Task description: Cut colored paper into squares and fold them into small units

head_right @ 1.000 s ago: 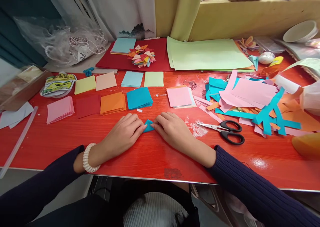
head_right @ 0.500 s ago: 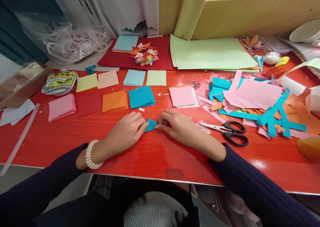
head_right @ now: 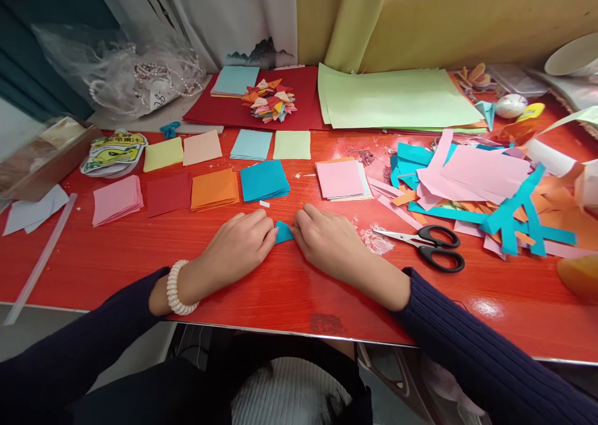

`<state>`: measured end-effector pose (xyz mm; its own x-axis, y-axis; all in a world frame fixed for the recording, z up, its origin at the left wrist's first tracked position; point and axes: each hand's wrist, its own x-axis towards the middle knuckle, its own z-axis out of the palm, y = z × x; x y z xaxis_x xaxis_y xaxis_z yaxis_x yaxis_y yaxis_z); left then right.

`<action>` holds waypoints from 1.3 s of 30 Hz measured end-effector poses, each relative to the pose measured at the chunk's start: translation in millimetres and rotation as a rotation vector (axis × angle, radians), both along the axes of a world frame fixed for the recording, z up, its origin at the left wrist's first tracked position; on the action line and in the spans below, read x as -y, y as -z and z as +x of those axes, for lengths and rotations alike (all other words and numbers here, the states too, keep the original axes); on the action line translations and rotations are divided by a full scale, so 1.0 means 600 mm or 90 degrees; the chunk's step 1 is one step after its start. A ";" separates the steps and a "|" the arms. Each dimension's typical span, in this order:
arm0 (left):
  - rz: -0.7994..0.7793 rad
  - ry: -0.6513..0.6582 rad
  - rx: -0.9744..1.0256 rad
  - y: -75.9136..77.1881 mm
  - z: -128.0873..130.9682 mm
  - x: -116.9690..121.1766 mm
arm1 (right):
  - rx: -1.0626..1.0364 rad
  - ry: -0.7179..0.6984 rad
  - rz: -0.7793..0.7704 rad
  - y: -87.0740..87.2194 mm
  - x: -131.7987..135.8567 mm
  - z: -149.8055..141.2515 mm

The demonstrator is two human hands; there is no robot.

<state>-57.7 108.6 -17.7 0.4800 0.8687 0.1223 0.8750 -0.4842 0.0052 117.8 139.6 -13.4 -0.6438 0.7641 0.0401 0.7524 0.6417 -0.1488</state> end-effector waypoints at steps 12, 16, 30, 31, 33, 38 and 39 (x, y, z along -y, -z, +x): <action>0.028 0.008 -0.029 0.003 -0.001 -0.003 | -0.171 -0.110 0.176 0.030 0.022 0.034; 0.043 0.029 -0.037 0.005 -0.003 -0.001 | -0.196 -0.253 0.190 0.023 0.033 0.047; 0.057 0.029 -0.034 0.005 -0.005 -0.002 | -0.142 -0.258 0.165 0.023 0.042 0.048; 0.052 0.026 -0.033 0.005 -0.005 -0.003 | -0.142 -0.256 0.163 0.024 0.042 0.048; 0.042 0.021 -0.030 0.004 -0.005 -0.003 | -0.142 -0.251 0.156 0.026 0.043 0.048; 0.032 0.008 -0.029 0.000 -0.004 -0.002 | -0.163 -0.196 0.130 0.029 0.043 0.048; 0.027 0.005 -0.031 -0.001 -0.003 -0.002 | -0.178 -0.164 0.131 0.028 0.043 0.048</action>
